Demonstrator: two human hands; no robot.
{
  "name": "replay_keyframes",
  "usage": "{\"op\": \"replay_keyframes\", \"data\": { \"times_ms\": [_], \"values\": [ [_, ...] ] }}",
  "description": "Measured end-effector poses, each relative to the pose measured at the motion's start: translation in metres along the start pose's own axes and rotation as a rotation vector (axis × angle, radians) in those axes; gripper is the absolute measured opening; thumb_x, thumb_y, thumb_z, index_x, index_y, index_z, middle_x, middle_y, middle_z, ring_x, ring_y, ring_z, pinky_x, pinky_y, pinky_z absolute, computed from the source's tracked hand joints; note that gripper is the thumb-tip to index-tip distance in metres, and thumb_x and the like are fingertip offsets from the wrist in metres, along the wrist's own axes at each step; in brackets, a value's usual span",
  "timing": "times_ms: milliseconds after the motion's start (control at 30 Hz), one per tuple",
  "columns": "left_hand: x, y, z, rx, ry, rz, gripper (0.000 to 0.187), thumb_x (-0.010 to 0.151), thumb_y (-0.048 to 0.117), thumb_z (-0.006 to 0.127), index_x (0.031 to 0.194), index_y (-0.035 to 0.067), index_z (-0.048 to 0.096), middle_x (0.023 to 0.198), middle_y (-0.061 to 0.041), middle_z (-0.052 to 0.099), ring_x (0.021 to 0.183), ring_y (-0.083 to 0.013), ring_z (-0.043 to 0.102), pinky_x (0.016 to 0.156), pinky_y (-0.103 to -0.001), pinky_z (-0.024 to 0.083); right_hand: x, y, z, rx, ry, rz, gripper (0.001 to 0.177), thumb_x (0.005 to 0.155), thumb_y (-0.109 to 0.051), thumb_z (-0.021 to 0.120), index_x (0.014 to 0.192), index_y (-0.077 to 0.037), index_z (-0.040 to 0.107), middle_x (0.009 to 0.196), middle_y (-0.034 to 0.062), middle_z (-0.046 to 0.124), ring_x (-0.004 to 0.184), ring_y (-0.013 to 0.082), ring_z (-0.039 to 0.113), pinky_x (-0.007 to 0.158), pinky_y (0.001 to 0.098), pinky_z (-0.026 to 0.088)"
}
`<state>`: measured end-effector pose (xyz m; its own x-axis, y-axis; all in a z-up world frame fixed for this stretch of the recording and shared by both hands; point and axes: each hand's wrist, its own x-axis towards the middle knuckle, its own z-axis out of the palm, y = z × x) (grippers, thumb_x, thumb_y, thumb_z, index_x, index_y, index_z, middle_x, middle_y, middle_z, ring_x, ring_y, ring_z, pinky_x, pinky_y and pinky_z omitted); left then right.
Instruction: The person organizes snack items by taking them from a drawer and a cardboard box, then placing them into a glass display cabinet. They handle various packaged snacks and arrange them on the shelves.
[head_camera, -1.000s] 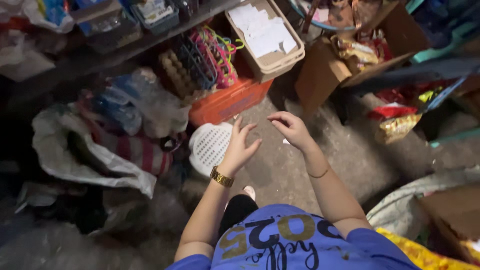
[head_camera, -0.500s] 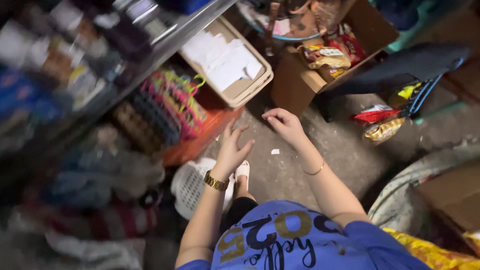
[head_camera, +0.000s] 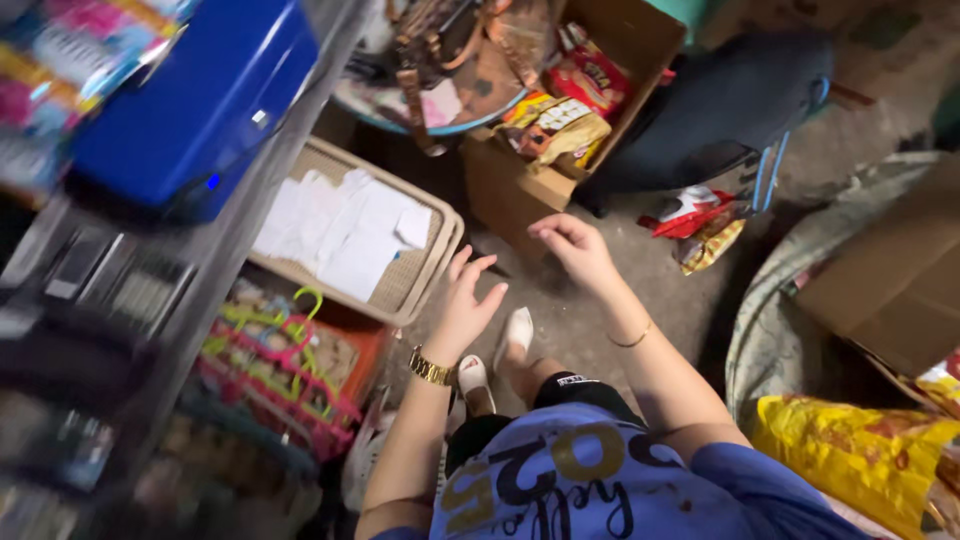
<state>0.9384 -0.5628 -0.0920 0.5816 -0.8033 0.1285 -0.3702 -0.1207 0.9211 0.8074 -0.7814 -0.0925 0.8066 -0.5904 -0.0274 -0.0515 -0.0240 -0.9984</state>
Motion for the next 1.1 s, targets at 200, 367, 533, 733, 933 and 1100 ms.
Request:
{"op": "replay_keyframes", "data": {
  "times_ms": [200,367,533,733,933,1100],
  "values": [
    [0.099,-0.015,0.043,0.002,0.032,0.075,0.047,0.088,0.019,0.08,0.131,0.012,0.064,0.153,-0.021,0.044,0.136,-0.0383,0.05,0.11,-0.042,0.045,0.066,0.004,-0.088,0.093,0.136,0.014,0.016,0.103,-0.009,0.061,0.115,-0.001,0.07,0.11,0.0034,0.073,0.104,0.0099,0.067,0.094,0.0253,0.054],
    [0.175,-0.019,0.075,-0.054,0.007,0.026,0.044,0.09,0.022,0.079,0.131,0.014,0.065,0.153,-0.019,0.046,0.125,-0.0328,0.059,0.098,-0.037,0.053,0.118,0.014,-0.157,0.111,0.283,0.075,0.019,0.104,-0.009,0.06,0.121,-0.003,0.067,0.111,0.0029,0.073,0.102,0.011,0.068,0.089,0.025,0.055],
    [0.222,-0.031,0.086,-0.044,-0.073,-0.03,0.045,0.089,0.022,0.079,0.131,0.013,0.065,0.151,-0.018,0.048,0.115,-0.0293,0.063,0.089,-0.034,0.055,0.164,0.074,-0.193,0.287,0.468,0.297,0.024,0.099,-0.01,0.06,0.122,-0.007,0.064,0.105,0.0003,0.072,0.089,0.0116,0.068,0.077,0.0274,0.056],
    [0.291,-0.092,0.104,0.049,-0.074,-0.005,0.043,0.086,0.022,0.081,0.126,0.01,0.068,0.14,-0.02,0.056,0.117,-0.0361,0.061,0.097,-0.04,0.051,0.227,0.191,-0.205,0.332,0.483,0.674,0.033,0.096,-0.028,0.066,0.115,-0.001,0.062,0.09,0.0062,0.065,0.073,0.0184,0.065,0.064,0.0345,0.057],
    [0.358,-0.177,0.127,0.058,-0.152,-0.013,0.035,0.088,0.021,0.079,0.118,0.006,0.069,0.123,-0.019,0.067,0.118,-0.0365,0.062,0.103,-0.042,0.049,0.284,0.237,-0.174,-0.303,0.531,0.841,0.057,0.087,-0.044,0.08,0.111,0.002,0.056,0.09,0.0111,0.064,0.078,0.0257,0.067,0.07,0.04,0.059],
    [0.376,-0.237,0.149,0.06,-0.253,-0.354,0.037,0.091,0.031,0.073,0.113,0.001,0.071,0.104,-0.019,0.072,0.092,-0.0338,0.068,0.078,-0.041,0.056,0.301,0.25,-0.162,-0.441,0.776,0.734,0.058,0.072,-0.028,0.092,0.107,-0.003,0.052,0.095,0.0124,0.066,0.084,0.0248,0.067,0.076,0.0377,0.058]
  ]
}}
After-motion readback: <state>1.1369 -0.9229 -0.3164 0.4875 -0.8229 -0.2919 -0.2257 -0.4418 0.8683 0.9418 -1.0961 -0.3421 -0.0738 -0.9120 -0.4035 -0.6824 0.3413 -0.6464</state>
